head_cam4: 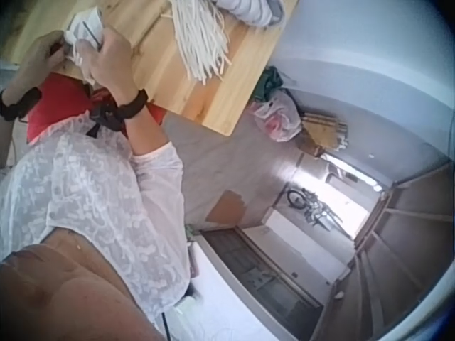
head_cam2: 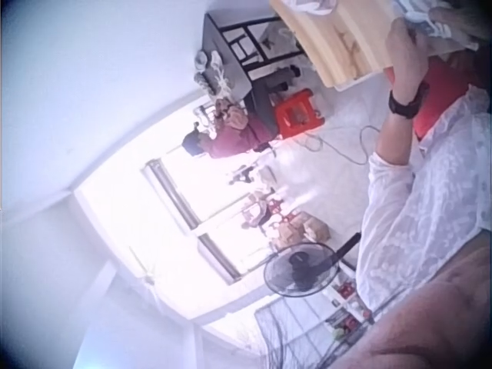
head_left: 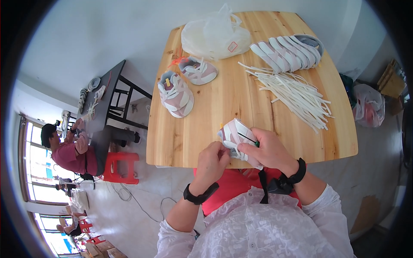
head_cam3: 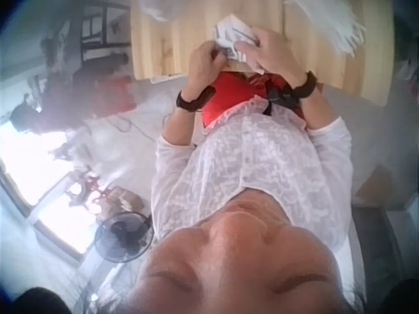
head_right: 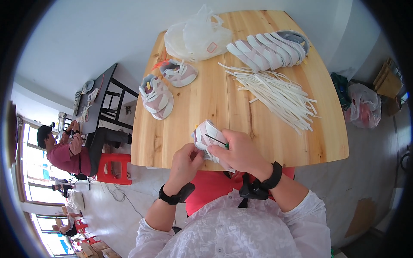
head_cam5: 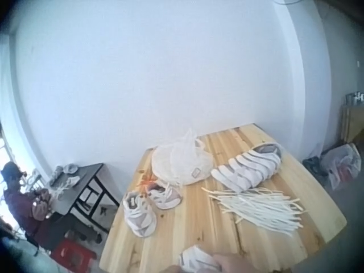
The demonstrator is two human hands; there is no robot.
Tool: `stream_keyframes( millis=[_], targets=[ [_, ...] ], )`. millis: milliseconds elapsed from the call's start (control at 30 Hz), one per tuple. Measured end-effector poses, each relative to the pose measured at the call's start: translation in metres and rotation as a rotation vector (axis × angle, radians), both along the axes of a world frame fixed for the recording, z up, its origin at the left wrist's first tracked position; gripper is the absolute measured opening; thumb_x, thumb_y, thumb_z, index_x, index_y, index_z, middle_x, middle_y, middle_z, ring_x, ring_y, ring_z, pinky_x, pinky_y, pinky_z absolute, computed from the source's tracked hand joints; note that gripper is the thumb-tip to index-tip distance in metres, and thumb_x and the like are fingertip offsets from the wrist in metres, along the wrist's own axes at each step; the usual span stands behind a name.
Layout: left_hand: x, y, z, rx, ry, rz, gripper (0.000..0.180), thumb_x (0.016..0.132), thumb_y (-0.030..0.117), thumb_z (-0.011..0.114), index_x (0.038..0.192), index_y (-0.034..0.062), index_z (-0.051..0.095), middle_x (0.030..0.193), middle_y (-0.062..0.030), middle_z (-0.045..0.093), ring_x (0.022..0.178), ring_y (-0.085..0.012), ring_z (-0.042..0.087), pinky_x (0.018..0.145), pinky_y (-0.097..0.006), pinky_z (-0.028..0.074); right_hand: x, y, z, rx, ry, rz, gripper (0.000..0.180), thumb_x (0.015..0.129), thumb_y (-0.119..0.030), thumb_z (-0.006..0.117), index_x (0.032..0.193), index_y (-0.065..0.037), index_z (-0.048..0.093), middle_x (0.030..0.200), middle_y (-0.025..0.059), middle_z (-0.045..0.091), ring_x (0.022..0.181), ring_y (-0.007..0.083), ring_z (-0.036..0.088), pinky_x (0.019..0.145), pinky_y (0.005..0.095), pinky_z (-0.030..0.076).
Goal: Insert shoelaces into the eyelets of a shoe.
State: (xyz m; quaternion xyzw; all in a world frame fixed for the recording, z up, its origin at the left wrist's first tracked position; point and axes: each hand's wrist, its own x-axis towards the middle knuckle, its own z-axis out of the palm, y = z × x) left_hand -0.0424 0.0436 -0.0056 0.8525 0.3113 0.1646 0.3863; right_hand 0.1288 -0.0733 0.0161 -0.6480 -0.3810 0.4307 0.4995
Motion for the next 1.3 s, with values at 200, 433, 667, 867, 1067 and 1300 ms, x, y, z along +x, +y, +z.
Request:
stream_keyframes(
  millis=[200,433,667,867,1067,1300],
  targets=[
    [-0.004,0.006,0.012,0.120,-0.100,-0.138,0.014,0.078,0.001,0.065,0.092,0.0013,0.064,0.087,-0.0135,0.063,0.085,-0.0306,0.061,0.073,-0.038,0.049,0.002,-0.001,-0.002,0.043,0.098,0.016,0.024,0.086,-0.018,0.071,0.097,0.002,0.062,0.079,0.0016,0.064,0.065,0.0061,0.055,0.056,0.0255,0.046],
    [-0.003,0.003,0.016,0.428,-0.277,-0.334,0.030,0.068,-0.006,0.067,0.094,0.0087,0.069,0.098,-0.0029,0.064,0.101,-0.0291,0.054,0.086,-0.038,0.045,0.007,-0.008,-0.007,0.202,0.354,0.016,0.028,0.087,-0.015,0.070,0.107,0.003,0.063,0.090,0.0021,0.067,0.077,0.0069,0.060,0.068,0.0245,0.050],
    [-0.005,-0.005,0.046,0.525,-0.222,-0.466,0.024,0.068,0.007,0.076,0.091,0.0076,0.068,0.100,-0.0034,0.065,0.099,-0.0268,0.058,0.086,-0.039,0.045,0.021,-0.018,-0.013,0.126,0.433,0.022,0.032,0.089,-0.016,0.067,0.114,0.004,0.062,0.101,0.0054,0.068,0.087,0.0092,0.063,0.077,0.0261,0.052],
    [0.009,-0.003,0.063,0.109,-0.363,-0.362,0.024,0.079,-0.003,0.065,0.102,0.0029,0.064,0.105,-0.0125,0.064,0.104,-0.0291,0.060,0.086,-0.039,0.049,0.030,-0.026,-0.009,0.024,0.905,0.107,0.039,0.092,-0.018,0.065,0.119,0.009,0.058,0.107,0.0105,0.068,0.093,0.0148,0.067,0.083,0.0290,0.054],
    [0.020,0.005,0.035,-0.007,-0.209,-0.205,0.025,0.082,-0.007,0.058,0.104,0.0017,0.062,0.097,-0.0150,0.065,0.088,-0.0289,0.067,0.075,-0.032,0.052,0.027,-0.014,-0.012,-0.062,0.578,0.113,0.037,0.091,-0.020,0.067,0.116,0.005,0.061,0.105,0.0118,0.068,0.089,0.0156,0.067,0.079,0.0286,0.054],
    [0.027,-0.001,0.037,0.263,-0.118,-0.142,0.015,0.082,-0.004,0.058,0.095,0.0008,0.063,0.084,-0.0169,0.063,0.075,-0.0343,0.064,0.066,-0.038,0.051,0.021,-0.006,0.021,0.443,-0.841,-0.101,0.024,0.077,-0.013,0.075,0.097,-0.005,0.066,0.091,0.0091,0.064,0.075,0.0283,0.065,0.061,0.0349,0.051]
  ],
)
